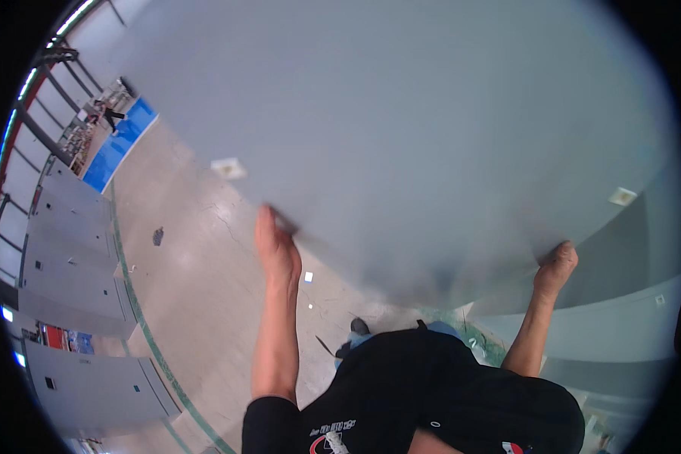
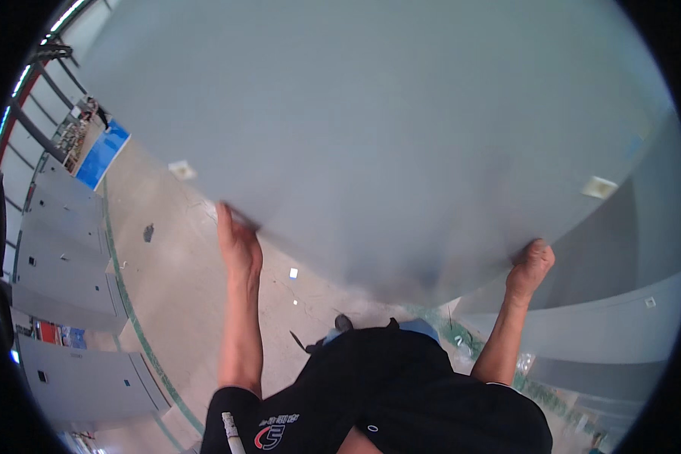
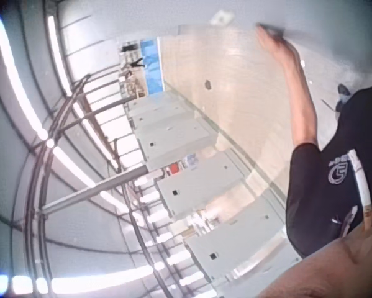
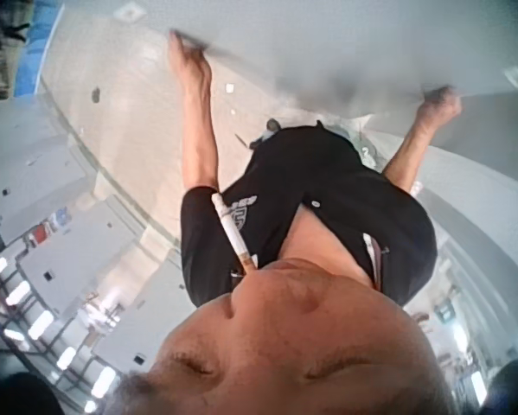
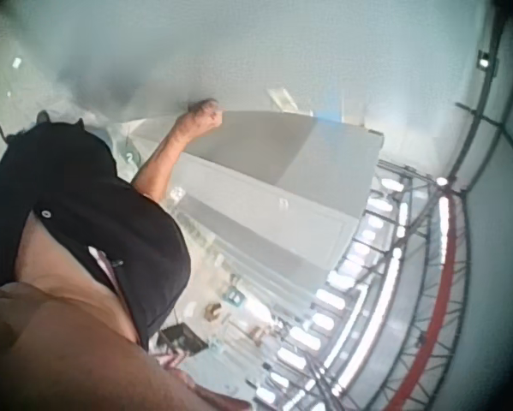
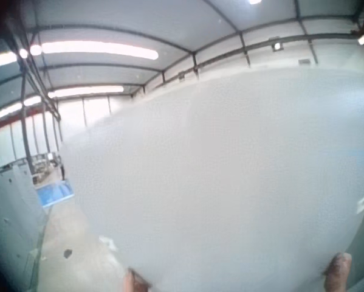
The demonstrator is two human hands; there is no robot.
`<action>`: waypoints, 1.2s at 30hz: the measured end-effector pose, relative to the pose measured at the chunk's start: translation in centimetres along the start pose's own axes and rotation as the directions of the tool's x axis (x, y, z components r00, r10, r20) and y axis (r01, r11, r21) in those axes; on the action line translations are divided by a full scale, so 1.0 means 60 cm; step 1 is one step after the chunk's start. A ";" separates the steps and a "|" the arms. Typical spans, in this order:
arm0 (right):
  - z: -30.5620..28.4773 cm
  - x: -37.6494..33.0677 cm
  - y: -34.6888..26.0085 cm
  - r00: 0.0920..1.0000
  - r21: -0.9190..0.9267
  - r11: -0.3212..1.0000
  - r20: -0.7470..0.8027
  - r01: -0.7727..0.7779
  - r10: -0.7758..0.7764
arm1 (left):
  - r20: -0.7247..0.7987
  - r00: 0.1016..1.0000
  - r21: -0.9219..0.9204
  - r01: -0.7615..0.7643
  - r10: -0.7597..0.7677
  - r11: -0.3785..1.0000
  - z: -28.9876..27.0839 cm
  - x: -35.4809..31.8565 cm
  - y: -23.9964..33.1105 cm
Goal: The person walks through a warehouse and repeatedly opens and closes the doors of several large gray electrical cabinets. The person handles the cabinet doors by hand, opening them to reveal internal wiring and then closing them again.
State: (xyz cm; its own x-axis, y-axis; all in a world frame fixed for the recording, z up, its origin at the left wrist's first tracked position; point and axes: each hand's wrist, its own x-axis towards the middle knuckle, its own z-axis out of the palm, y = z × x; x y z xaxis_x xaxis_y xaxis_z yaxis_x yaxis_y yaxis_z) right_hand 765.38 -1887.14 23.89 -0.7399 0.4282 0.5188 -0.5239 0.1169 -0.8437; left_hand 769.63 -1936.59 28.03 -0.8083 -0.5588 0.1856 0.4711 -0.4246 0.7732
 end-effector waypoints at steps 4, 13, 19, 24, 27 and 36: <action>-0.036 -0.042 -0.030 0.980 0.075 0.995 -0.187 -0.058 0.072 | 0.241 0.965 0.065 0.093 -0.106 0.994 0.098 0.118 -0.015; 0.016 -0.054 -0.027 0.880 0.192 0.980 -0.453 -0.057 0.140 | 0.405 0.901 0.096 0.128 -0.156 0.987 0.170 0.251 -0.069; 0.009 -0.049 0.040 0.939 0.219 0.975 -0.329 -0.030 0.103 | 0.316 0.944 -0.004 0.103 -0.096 0.995 0.179 0.299 -0.097; 0.091 -0.034 0.077 0.902 0.151 0.989 -0.426 0.002 0.063 | 0.299 0.943 0.046 0.136 -0.144 0.990 0.139 0.356 -0.146; 0.143 -0.027 0.092 0.847 0.170 0.985 -0.523 -0.012 0.100 | 0.267 0.950 0.038 0.161 -0.165 0.986 0.118 0.376 -0.176; 0.214 0.003 0.114 0.811 0.139 0.988 -0.585 0.073 0.023 | 0.282 0.936 -0.014 0.225 -0.212 0.974 0.074 0.415 -0.228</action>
State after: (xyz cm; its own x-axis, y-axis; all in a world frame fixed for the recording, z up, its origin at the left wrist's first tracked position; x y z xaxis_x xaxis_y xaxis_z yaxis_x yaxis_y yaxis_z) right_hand 756.26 -1897.79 19.97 -0.3653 0.8737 0.3212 -0.6297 0.0222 -0.7766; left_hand 741.49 -1941.54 24.74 -0.9558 -0.2319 0.1810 0.2822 -0.5491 0.7866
